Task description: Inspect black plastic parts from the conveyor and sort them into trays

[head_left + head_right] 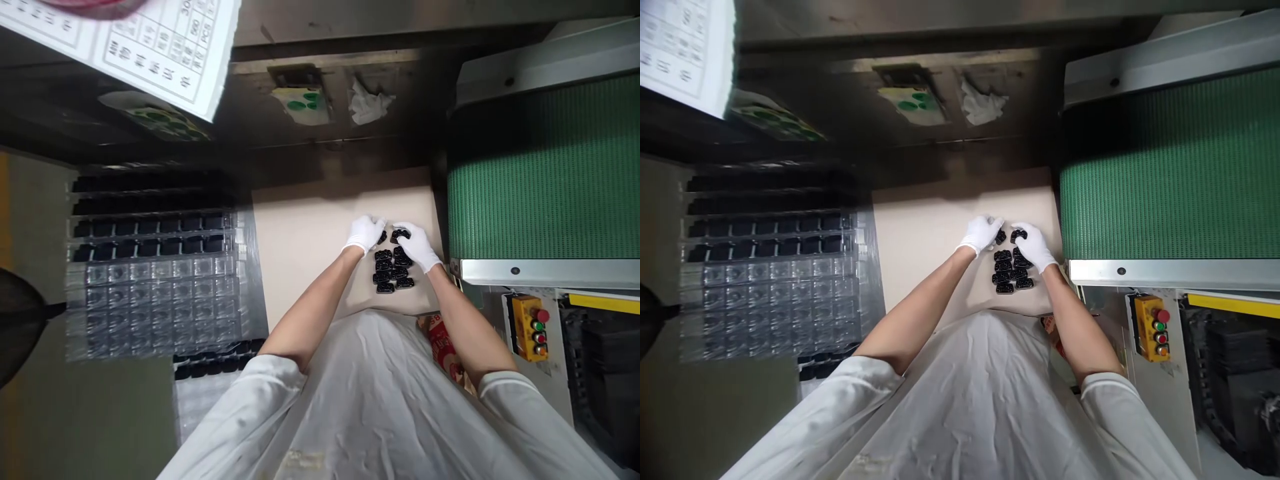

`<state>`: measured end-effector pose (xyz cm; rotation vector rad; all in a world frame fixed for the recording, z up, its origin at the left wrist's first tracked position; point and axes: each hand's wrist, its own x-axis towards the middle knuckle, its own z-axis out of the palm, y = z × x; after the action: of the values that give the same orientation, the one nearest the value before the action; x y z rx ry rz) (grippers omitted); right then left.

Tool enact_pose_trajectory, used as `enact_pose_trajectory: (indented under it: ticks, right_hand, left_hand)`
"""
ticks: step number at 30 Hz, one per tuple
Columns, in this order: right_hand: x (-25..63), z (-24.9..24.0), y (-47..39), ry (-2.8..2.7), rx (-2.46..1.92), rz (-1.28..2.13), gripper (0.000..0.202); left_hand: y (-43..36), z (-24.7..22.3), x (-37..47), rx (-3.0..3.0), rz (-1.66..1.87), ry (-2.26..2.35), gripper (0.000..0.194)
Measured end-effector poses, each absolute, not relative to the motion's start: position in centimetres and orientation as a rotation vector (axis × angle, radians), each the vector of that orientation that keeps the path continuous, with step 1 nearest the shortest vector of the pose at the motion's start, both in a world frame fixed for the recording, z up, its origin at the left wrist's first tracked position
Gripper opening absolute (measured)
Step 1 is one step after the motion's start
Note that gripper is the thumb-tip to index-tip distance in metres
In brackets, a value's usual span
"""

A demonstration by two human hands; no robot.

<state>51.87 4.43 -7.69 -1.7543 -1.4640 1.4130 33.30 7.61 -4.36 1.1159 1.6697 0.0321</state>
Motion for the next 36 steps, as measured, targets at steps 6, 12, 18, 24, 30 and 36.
enact_pose_trajectory:
  ticks: [6, 12, 18, 24, 30, 36]
  right_hand:
    - [51.9, -7.4, 3.9, -1.507, -1.81, 1.395, 0.047]
    - [51.9, -6.8, 3.3, -1.534, -1.839, 1.451, 0.047]
    - [51.1, -5.7, 3.3, -1.618, -1.896, 1.454, 0.042]
    - [50.1, -0.7, 0.8, -1.839, -2.024, 1.144, 0.031]
    - [51.1, 2.9, -6.6, -1.823, -2.074, 1.032, 0.042]
    - [55.4, 12.1, -13.0, -1.561, -1.921, 1.296, 0.033]
  left_hand:
    - [5.8, -4.7, 32.1, 1.31, 0.084, 1.566, 0.027]
    - [4.2, -5.4, 31.2, 1.374, 0.108, 1.447, 0.036]
    - [4.0, -5.0, 31.3, 1.472, 0.122, 1.345, 0.049]
    - [4.2, -4.0, 31.4, 1.595, 0.172, 1.172, 0.056]
    - [5.5, -5.5, 31.8, 1.701, 0.075, 1.077, 0.059]
    - [5.5, -5.3, 31.1, 1.648, 0.025, 1.035, 0.058]
